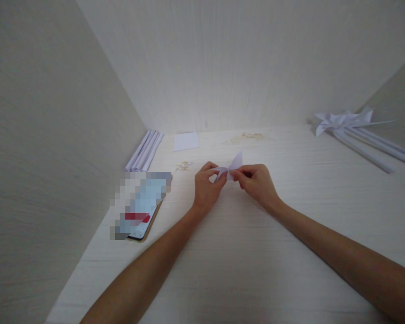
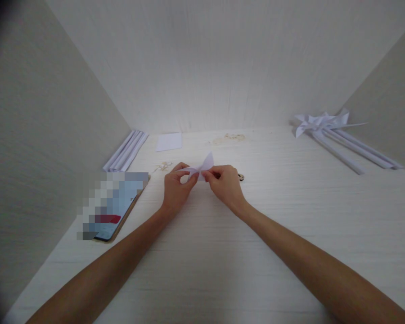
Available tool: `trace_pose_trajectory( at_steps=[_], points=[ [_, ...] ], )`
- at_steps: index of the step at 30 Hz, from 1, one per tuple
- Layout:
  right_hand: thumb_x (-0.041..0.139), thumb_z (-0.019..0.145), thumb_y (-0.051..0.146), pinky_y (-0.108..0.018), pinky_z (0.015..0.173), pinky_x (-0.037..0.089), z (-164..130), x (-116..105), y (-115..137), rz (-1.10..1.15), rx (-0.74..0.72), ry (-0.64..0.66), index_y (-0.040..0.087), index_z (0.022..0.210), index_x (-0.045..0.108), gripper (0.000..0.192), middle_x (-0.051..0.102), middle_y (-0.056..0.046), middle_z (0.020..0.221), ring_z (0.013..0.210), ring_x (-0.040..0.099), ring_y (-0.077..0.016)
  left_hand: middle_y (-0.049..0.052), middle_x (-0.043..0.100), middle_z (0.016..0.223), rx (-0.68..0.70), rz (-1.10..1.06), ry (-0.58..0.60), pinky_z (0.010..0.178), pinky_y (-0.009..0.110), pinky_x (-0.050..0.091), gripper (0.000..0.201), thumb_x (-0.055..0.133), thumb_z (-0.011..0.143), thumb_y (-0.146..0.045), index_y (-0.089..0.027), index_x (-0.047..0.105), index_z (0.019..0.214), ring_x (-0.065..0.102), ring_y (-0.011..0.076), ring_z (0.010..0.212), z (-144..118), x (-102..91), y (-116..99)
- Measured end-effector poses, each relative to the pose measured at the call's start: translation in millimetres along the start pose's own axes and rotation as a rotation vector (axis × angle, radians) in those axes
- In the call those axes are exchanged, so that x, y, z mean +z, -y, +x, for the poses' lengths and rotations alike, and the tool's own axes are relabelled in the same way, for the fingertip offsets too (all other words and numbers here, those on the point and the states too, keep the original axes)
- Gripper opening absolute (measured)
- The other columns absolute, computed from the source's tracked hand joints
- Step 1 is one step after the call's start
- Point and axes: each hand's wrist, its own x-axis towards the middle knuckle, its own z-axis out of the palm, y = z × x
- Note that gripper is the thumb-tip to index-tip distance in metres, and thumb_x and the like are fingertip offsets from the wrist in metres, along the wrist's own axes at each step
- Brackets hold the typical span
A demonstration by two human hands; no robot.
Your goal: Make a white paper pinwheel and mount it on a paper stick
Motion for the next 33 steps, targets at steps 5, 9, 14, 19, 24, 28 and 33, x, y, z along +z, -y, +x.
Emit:
trace_pose_trajectory(
  at_steps=[5, 9, 14, 19, 24, 28, 33],
  points=[
    [0.056, 0.062, 0.025, -0.021, 0.031, 0.013, 4, 1, 7, 0.534, 0.471, 0.185, 0.016, 0.044, 0.047, 0.022, 0.033, 0.007, 0.033, 0.028, 0.022, -0.0029, -0.002, 0.052, 0.061, 0.028, 0.017, 0.003, 0.058, 0.023, 0.039, 0.014, 0.057, 0.067, -0.013, -0.017, 0.061, 0.054, 0.049, 0.0100, 0.060, 0, -0.8, -1],
    [0.057, 0.061, 0.024, -0.020, 0.031, 0.013, 6, 1, 5, 0.513, 0.396, 0.150, 0.014, 0.043, 0.050, 0.022, 0.036, 0.007, 0.030, 0.027, 0.025, -0.0021, -0.003, 0.052, 0.060, 0.028, 0.017, 0.001, 0.058, 0.024, 0.039, 0.013, 0.058, 0.067, -0.014, -0.018, 0.062, 0.055, 0.049, 0.0100, 0.060, 0, -1.1, 0],
    [0.053, 0.065, 0.027, -0.021, 0.034, 0.017, 7, -1, -1, 0.313, 0.237, 0.151, 0.015, 0.045, 0.052, 0.024, 0.037, 0.006, 0.031, 0.029, 0.027, -0.0043, -0.003, 0.053, 0.060, 0.017, 0.011, 0.017, 0.058, 0.024, 0.039, 0.012, 0.059, 0.067, -0.015, -0.018, 0.063, 0.056, 0.049, 0.0099, 0.060, 0, -1.0, 1],
    [0.052, 0.068, 0.027, -0.024, 0.044, 0.024, 3, -4, -5, -0.143, -0.201, -0.002, 0.015, 0.046, 0.053, 0.025, 0.044, 0.002, 0.041, 0.041, 0.033, -0.0068, -0.002, 0.053, 0.062, -0.024, -0.021, -0.001, 0.061, 0.024, 0.039, 0.014, 0.058, 0.067, -0.014, -0.017, 0.060, 0.054, 0.051, 0.0102, 0.063, 0, 0.7, 1],
    [0.051, 0.067, 0.028, -0.023, 0.040, 0.021, 2, 1, 1, 0.030, 0.025, 0.018, 0.016, 0.044, 0.049, 0.026, 0.037, 0.004, 0.036, 0.035, 0.028, -0.0062, -0.002, 0.053, 0.061, 0.000, -0.014, -0.003, 0.059, 0.023, 0.039, 0.014, 0.057, 0.066, -0.011, -0.016, 0.061, 0.054, 0.050, 0.0095, 0.062, 0, 0.6, 0],
    [0.047, 0.069, 0.029, -0.022, 0.035, 0.018, 2, 5, 4, 0.279, 0.277, 0.118, 0.018, 0.046, 0.046, 0.025, 0.034, 0.006, 0.034, 0.030, 0.024, -0.0060, -0.003, 0.051, 0.060, 0.008, -0.013, -0.019, 0.058, 0.023, 0.038, 0.015, 0.057, 0.067, -0.012, -0.017, 0.060, 0.053, 0.049, 0.0093, 0.060, 0, -0.1, -1],
    [0.049, 0.068, 0.025, -0.024, 0.045, 0.025, -2, 2, -2, -0.222, -0.289, -0.069, 0.015, 0.046, 0.052, 0.024, 0.050, -0.002, 0.046, 0.044, 0.038, -0.0086, -0.002, 0.052, 0.061, -0.033, -0.065, -0.026, 0.061, 0.024, 0.039, 0.014, 0.057, 0.067, -0.012, -0.016, 0.060, 0.054, 0.050, 0.0098, 0.063, 0, 1.6, 1]
  ],
)
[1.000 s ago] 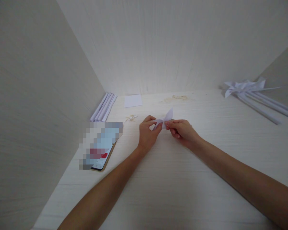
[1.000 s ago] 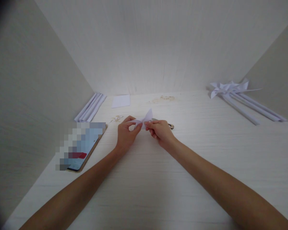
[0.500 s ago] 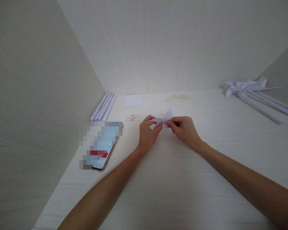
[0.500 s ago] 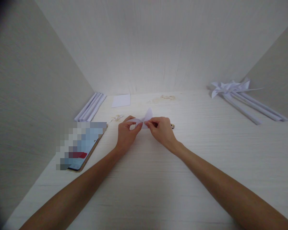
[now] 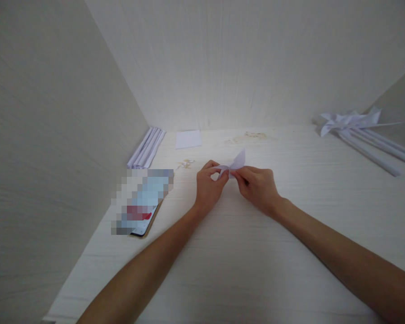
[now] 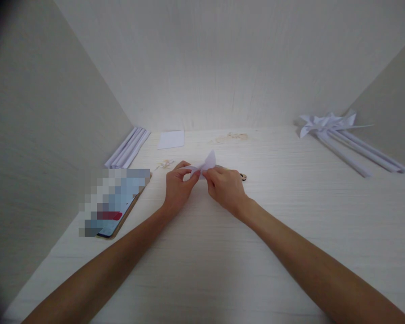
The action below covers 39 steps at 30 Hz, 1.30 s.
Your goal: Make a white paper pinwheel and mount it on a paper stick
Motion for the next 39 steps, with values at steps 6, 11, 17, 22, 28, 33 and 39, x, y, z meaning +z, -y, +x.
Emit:
trace_pose_trajectory(
  at_steps=[6, 11, 17, 22, 28, 33, 39],
  points=[
    [0.051, 0.067, 0.029, -0.022, 0.036, 0.020, 4, 4, 9, 0.439, 0.444, 0.050, 0.016, 0.045, 0.049, 0.025, 0.037, 0.004, 0.035, 0.033, 0.027, -0.0062, -0.002, 0.051, 0.061, -0.007, -0.014, -0.035, 0.061, 0.024, 0.038, 0.014, 0.056, 0.067, -0.013, -0.017, 0.061, 0.055, 0.049, 0.0102, 0.063, -1, 0.6, -1],
    [0.050, 0.069, 0.031, -0.022, 0.035, 0.019, 2, 5, 8, 0.461, 0.436, 0.060, 0.016, 0.047, 0.050, 0.026, 0.039, 0.004, 0.036, 0.032, 0.028, -0.0062, -0.002, 0.051, 0.060, -0.013, -0.024, -0.036, 0.060, 0.024, 0.038, 0.015, 0.056, 0.067, -0.013, -0.017, 0.060, 0.054, 0.049, 0.0100, 0.062, -2, 0.8, -3],
    [0.046, 0.072, 0.024, -0.024, 0.045, 0.024, -4, 2, -2, -0.165, -0.146, -0.029, 0.015, 0.050, 0.054, 0.025, 0.052, -0.002, 0.048, 0.044, 0.039, -0.0088, -0.002, 0.051, 0.062, -0.053, -0.060, -0.038, 0.062, 0.025, 0.039, 0.014, 0.057, 0.066, -0.013, -0.016, 0.060, 0.053, 0.050, 0.0100, 0.063, -1, 2.3, 1],
    [0.050, 0.065, 0.028, -0.023, 0.037, 0.020, 6, 5, 11, 0.410, 0.456, 0.094, 0.017, 0.046, 0.047, 0.022, 0.037, 0.004, 0.038, 0.034, 0.026, -0.0060, -0.002, 0.052, 0.062, -0.056, -0.051, -0.033, 0.062, 0.024, 0.039, 0.015, 0.056, 0.067, -0.013, -0.017, 0.060, 0.053, 0.050, 0.0100, 0.063, -1, 0.9, -2],
    [0.050, 0.065, 0.032, -0.023, 0.038, 0.020, 4, 4, 5, 0.405, 0.413, 0.103, 0.017, 0.048, 0.050, 0.023, 0.039, 0.003, 0.039, 0.035, 0.029, -0.0074, -0.002, 0.051, 0.061, -0.061, -0.038, -0.019, 0.061, 0.024, 0.039, 0.016, 0.056, 0.067, -0.013, -0.017, 0.059, 0.052, 0.049, 0.0100, 0.062, 0, 0.0, -3],
    [0.049, 0.066, 0.026, -0.025, 0.046, 0.023, 0, 1, 3, -0.025, 0.025, -0.002, 0.016, 0.045, 0.050, 0.023, 0.049, -0.002, 0.046, 0.043, 0.037, -0.0094, -0.002, 0.051, 0.061, -0.052, -0.014, -0.005, 0.060, 0.024, 0.038, 0.015, 0.056, 0.067, -0.013, -0.017, 0.059, 0.053, 0.049, 0.0100, 0.062, 0, 0.4, -1],
    [0.051, 0.060, 0.031, -0.022, 0.033, 0.014, 12, 5, 9, 0.709, 0.719, 0.249, 0.018, 0.047, 0.046, 0.019, 0.031, 0.008, 0.035, 0.030, 0.019, -0.0046, -0.002, 0.052, 0.061, -0.071, -0.017, -0.021, 0.060, 0.023, 0.038, 0.015, 0.056, 0.066, -0.011, -0.016, 0.060, 0.053, 0.049, 0.0098, 0.061, 1, 0.1, -3]
  ],
)
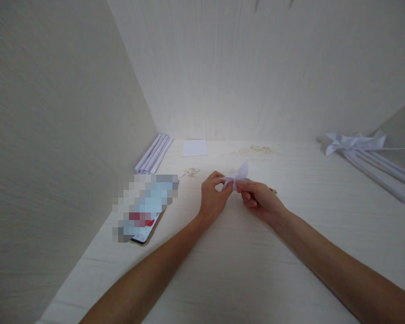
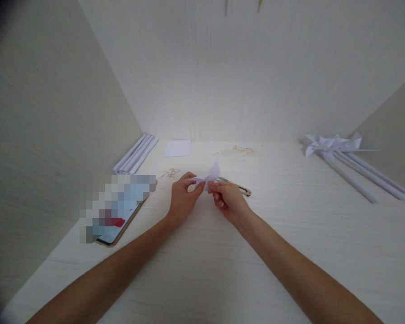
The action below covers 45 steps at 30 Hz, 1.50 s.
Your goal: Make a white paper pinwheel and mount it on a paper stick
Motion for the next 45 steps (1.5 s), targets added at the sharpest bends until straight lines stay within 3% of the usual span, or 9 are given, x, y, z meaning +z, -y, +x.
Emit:
trace_pose_trajectory(
  at_steps=[3, 10, 16, 23, 30, 32, 38, 42, 45],
  points=[
    [0.053, 0.059, 0.034, -0.021, 0.032, 0.013, 3, -2, -4, 0.052, -0.007, 0.037, 0.018, 0.048, 0.047, 0.020, 0.032, 0.008, 0.035, 0.029, 0.019, -0.0042, -0.002, 0.050, 0.059, -0.034, -0.032, 0.010, 0.060, 0.024, 0.038, 0.016, 0.055, 0.067, -0.012, -0.016, 0.060, 0.052, 0.049, 0.0099, 0.061, 0, 0.3, 1],
    [0.051, 0.066, 0.025, -0.024, 0.044, 0.024, -3, -8, -9, -0.641, -0.665, -0.256, 0.017, 0.045, 0.052, 0.023, 0.049, -0.001, 0.046, 0.042, 0.036, -0.0086, -0.002, 0.052, 0.061, -0.071, -0.060, 0.026, 0.062, 0.024, 0.038, 0.015, 0.056, 0.066, -0.012, -0.016, 0.061, 0.052, 0.049, 0.0104, 0.063, 0, 0.8, 2],
    [0.046, 0.066, 0.031, -0.023, 0.033, 0.018, 0, -3, -3, -0.148, -0.062, 0.016, 0.020, 0.045, 0.043, 0.024, 0.031, 0.007, 0.034, 0.029, 0.020, -0.0062, -0.002, 0.053, 0.061, -0.016, -0.017, 0.026, 0.060, 0.024, 0.039, 0.015, 0.056, 0.066, -0.012, -0.017, 0.061, 0.053, 0.050, 0.0106, 0.062, -1, 0.4, 2],
    [0.048, 0.067, 0.022, -0.024, 0.045, 0.024, -5, -10, -11, -0.754, -0.729, -0.208, 0.017, 0.050, 0.053, 0.019, 0.053, -0.003, 0.050, 0.044, 0.040, -0.0097, -0.003, 0.052, 0.058, 0.019, 0.029, 0.043, 0.057, 0.023, 0.038, 0.013, 0.056, 0.065, -0.011, -0.017, 0.060, 0.054, 0.049, 0.0099, 0.059, 0, 0.2, 5],
    [0.045, 0.065, 0.031, -0.022, 0.033, 0.015, 0, 2, -2, -0.032, -0.016, 0.004, 0.019, 0.046, 0.044, 0.022, 0.028, 0.008, 0.034, 0.029, 0.019, -0.0062, -0.003, 0.052, 0.059, 0.038, 0.057, 0.013, 0.059, 0.024, 0.038, 0.014, 0.056, 0.067, -0.015, -0.018, 0.061, 0.054, 0.049, 0.0106, 0.060, 0, -1.0, 2],
    [0.045, 0.066, 0.032, -0.023, 0.033, 0.016, 1, 2, -4, -0.062, -0.040, -0.021, 0.019, 0.047, 0.044, 0.023, 0.030, 0.007, 0.035, 0.030, 0.020, -0.0064, -0.003, 0.052, 0.060, 0.037, 0.062, 0.012, 0.059, 0.024, 0.038, 0.014, 0.056, 0.067, -0.015, -0.018, 0.061, 0.054, 0.049, 0.0108, 0.061, 0, -1.1, 2],
    [0.047, 0.068, 0.022, -0.024, 0.046, 0.025, -2, -5, -11, -0.648, -0.671, -0.206, 0.017, 0.048, 0.049, 0.021, 0.049, -0.001, 0.049, 0.045, 0.038, -0.0096, -0.003, 0.051, 0.060, 0.028, 0.038, 0.016, 0.058, 0.023, 0.037, 0.012, 0.057, 0.066, -0.015, -0.018, 0.060, 0.054, 0.048, 0.0103, 0.060, 0, -1.0, 3],
    [0.042, 0.072, 0.026, -0.022, 0.038, 0.022, 3, -7, -1, -0.327, -0.178, 0.030, 0.019, 0.047, 0.043, 0.026, 0.033, 0.006, 0.037, 0.033, 0.026, -0.0072, -0.003, 0.051, 0.060, 0.043, 0.067, 0.004, 0.059, 0.024, 0.037, 0.014, 0.056, 0.068, -0.016, -0.018, 0.061, 0.055, 0.048, 0.0103, 0.061, -1, -0.9, 2],
    [0.042, 0.071, 0.026, -0.022, 0.036, 0.021, 5, -9, 2, -0.303, -0.148, 0.056, 0.019, 0.047, 0.043, 0.025, 0.030, 0.007, 0.036, 0.031, 0.022, -0.0066, -0.003, 0.051, 0.060, 0.052, 0.088, 0.011, 0.059, 0.024, 0.037, 0.014, 0.056, 0.067, -0.016, -0.018, 0.061, 0.055, 0.048, 0.0105, 0.061, -2, -0.9, 1]
  ],
)
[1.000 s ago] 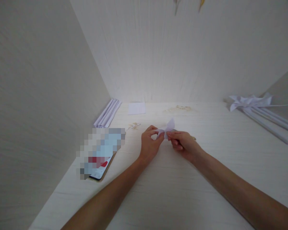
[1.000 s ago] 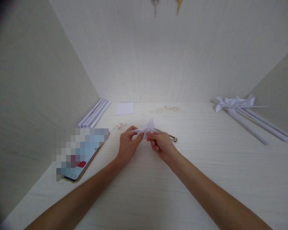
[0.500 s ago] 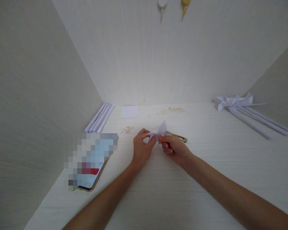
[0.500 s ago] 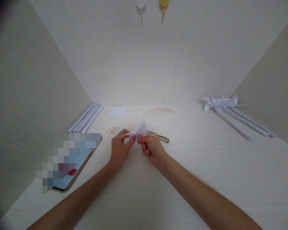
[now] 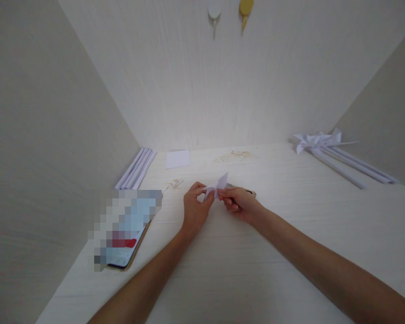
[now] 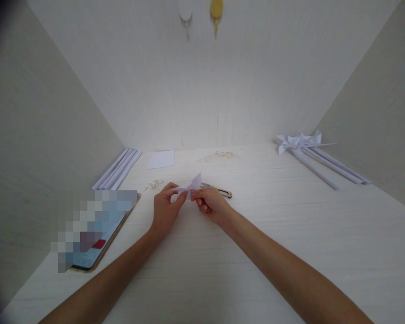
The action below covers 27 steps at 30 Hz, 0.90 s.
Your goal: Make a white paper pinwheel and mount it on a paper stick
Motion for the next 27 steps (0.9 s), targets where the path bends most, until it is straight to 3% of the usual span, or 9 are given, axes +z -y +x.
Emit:
trace_pose_trajectory(
  at_steps=[4, 6, 8, 10, 14, 17, 22, 24, 27],
  points=[
    [0.047, 0.071, 0.022, -0.023, 0.046, 0.027, -7, 2, -9, -0.415, -0.437, -0.253, 0.016, 0.049, 0.051, 0.023, 0.051, -0.001, 0.048, 0.044, 0.041, -0.0098, -0.003, 0.052, 0.060, -0.026, -0.011, 0.008, 0.059, 0.024, 0.037, 0.012, 0.056, 0.066, -0.015, -0.017, 0.060, 0.055, 0.049, 0.0106, 0.061, 1, -0.1, 0],
    [0.045, 0.072, 0.017, -0.024, 0.049, 0.027, -10, 4, -12, -0.538, -0.573, -0.273, 0.016, 0.056, 0.056, 0.020, 0.057, -0.004, 0.055, 0.049, 0.045, -0.0110, -0.003, 0.052, 0.060, -0.033, -0.028, 0.016, 0.060, 0.024, 0.037, 0.011, 0.056, 0.066, -0.015, -0.017, 0.060, 0.056, 0.049, 0.0105, 0.062, 1, 0.0, 1],
    [0.047, 0.072, 0.019, -0.023, 0.047, 0.027, -10, 7, -12, -0.492, -0.521, -0.319, 0.015, 0.050, 0.053, 0.023, 0.054, -0.003, 0.050, 0.046, 0.042, -0.0099, -0.002, 0.052, 0.061, -0.038, -0.036, 0.024, 0.061, 0.024, 0.037, 0.012, 0.056, 0.067, -0.016, -0.017, 0.060, 0.056, 0.050, 0.0106, 0.063, 1, 0.3, 2],
    [0.049, 0.070, 0.022, -0.021, 0.041, 0.024, -8, 10, -8, -0.242, -0.317, -0.308, 0.016, 0.046, 0.048, 0.025, 0.045, 0.001, 0.041, 0.039, 0.036, -0.0078, -0.002, 0.052, 0.062, -0.036, -0.036, 0.019, 0.062, 0.024, 0.038, 0.013, 0.056, 0.068, -0.017, -0.017, 0.060, 0.056, 0.050, 0.0106, 0.064, 2, 0.4, 3],
    [0.044, 0.071, 0.023, -0.020, 0.033, 0.017, -2, 15, 0, 0.305, 0.128, -0.041, 0.018, 0.048, 0.043, 0.024, 0.031, 0.008, 0.035, 0.029, 0.020, -0.0049, -0.003, 0.052, 0.061, -0.008, -0.015, -0.003, 0.060, 0.023, 0.037, 0.014, 0.055, 0.069, -0.018, -0.017, 0.060, 0.056, 0.049, 0.0099, 0.062, 1, -0.3, 2],
    [0.044, 0.072, 0.025, -0.021, 0.035, 0.020, -3, 14, -4, 0.193, 0.033, -0.099, 0.018, 0.048, 0.045, 0.025, 0.034, 0.006, 0.036, 0.031, 0.024, -0.0056, -0.003, 0.052, 0.061, 0.005, 0.003, -0.006, 0.059, 0.022, 0.037, 0.014, 0.056, 0.068, -0.017, -0.017, 0.060, 0.055, 0.049, 0.0097, 0.061, 1, -1.1, 1],
    [0.046, 0.072, 0.019, -0.024, 0.050, 0.029, -6, 12, -14, -0.396, -0.516, -0.325, 0.015, 0.053, 0.053, 0.020, 0.054, -0.003, 0.054, 0.050, 0.042, -0.0107, -0.003, 0.052, 0.061, -0.005, -0.006, -0.004, 0.060, 0.023, 0.038, 0.011, 0.056, 0.068, -0.016, -0.017, 0.061, 0.058, 0.050, 0.0102, 0.062, 1, -1.1, 3],
    [0.045, 0.072, 0.019, -0.024, 0.049, 0.028, -5, 13, -12, -0.373, -0.471, -0.333, 0.016, 0.051, 0.051, 0.022, 0.052, -0.002, 0.051, 0.048, 0.040, -0.0103, -0.003, 0.053, 0.062, -0.006, 0.000, -0.011, 0.061, 0.023, 0.038, 0.011, 0.056, 0.068, -0.016, -0.017, 0.061, 0.058, 0.050, 0.0102, 0.063, 1, -1.2, 3],
    [0.042, 0.074, 0.023, -0.023, 0.040, 0.024, -2, 15, -3, -0.086, -0.134, -0.182, 0.017, 0.049, 0.047, 0.026, 0.038, 0.003, 0.039, 0.035, 0.030, -0.0080, -0.003, 0.053, 0.062, 0.009, 0.010, -0.029, 0.061, 0.023, 0.038, 0.013, 0.055, 0.070, -0.017, -0.017, 0.061, 0.058, 0.050, 0.0101, 0.063, 1, -1.5, 1]
  ],
)
